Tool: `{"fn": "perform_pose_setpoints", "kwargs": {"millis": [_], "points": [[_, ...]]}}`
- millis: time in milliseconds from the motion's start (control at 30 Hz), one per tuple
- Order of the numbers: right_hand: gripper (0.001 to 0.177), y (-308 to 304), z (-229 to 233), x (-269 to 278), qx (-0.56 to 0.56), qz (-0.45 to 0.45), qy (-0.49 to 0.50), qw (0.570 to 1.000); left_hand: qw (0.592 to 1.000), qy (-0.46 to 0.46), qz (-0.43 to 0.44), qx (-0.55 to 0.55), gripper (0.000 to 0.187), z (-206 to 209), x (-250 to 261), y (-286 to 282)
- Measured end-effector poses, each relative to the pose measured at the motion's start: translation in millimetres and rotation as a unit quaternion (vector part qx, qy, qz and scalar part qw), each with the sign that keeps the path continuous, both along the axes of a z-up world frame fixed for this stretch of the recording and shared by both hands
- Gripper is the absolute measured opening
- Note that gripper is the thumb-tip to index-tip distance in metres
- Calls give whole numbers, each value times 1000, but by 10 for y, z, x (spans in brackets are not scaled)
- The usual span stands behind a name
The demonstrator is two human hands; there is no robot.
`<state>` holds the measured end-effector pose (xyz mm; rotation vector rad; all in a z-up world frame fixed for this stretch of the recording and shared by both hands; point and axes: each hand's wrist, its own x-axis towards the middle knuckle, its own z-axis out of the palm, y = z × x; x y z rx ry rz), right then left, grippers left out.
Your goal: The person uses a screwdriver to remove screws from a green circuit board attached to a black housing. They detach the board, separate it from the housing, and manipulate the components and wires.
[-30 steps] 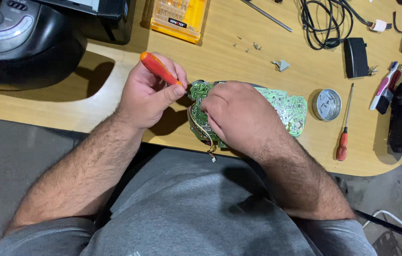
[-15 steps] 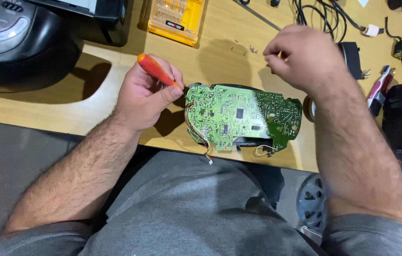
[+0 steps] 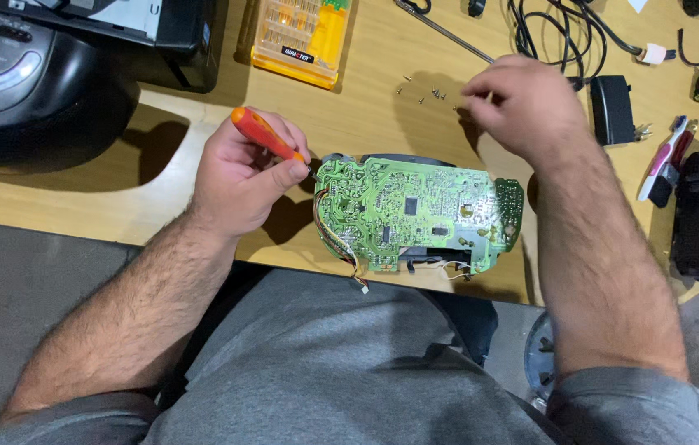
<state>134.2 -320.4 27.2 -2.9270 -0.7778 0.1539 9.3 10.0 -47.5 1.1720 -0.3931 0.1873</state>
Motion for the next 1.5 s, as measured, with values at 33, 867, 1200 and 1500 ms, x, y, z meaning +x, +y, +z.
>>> {"fn": "perform_pose_setpoints", "kwargs": {"millis": [33, 867, 1200, 1500], "points": [[16, 11, 126, -132, 1, 0, -1, 1000, 1000, -1, 0, 1, 22, 89, -26, -7], [29, -605, 109, -1793, 476, -153, 40, 865, 931, -31, -10, 364, 62, 473, -296, -26], [39, -912, -541, -1835, 585, -97, 114, 797, 897, -44, -78, 434, 116, 75, -294, 77], [36, -1137, -810, -1786, 612, 4, 100, 784, 947, -37, -15, 319, 101, 5, -318, 2]]}}
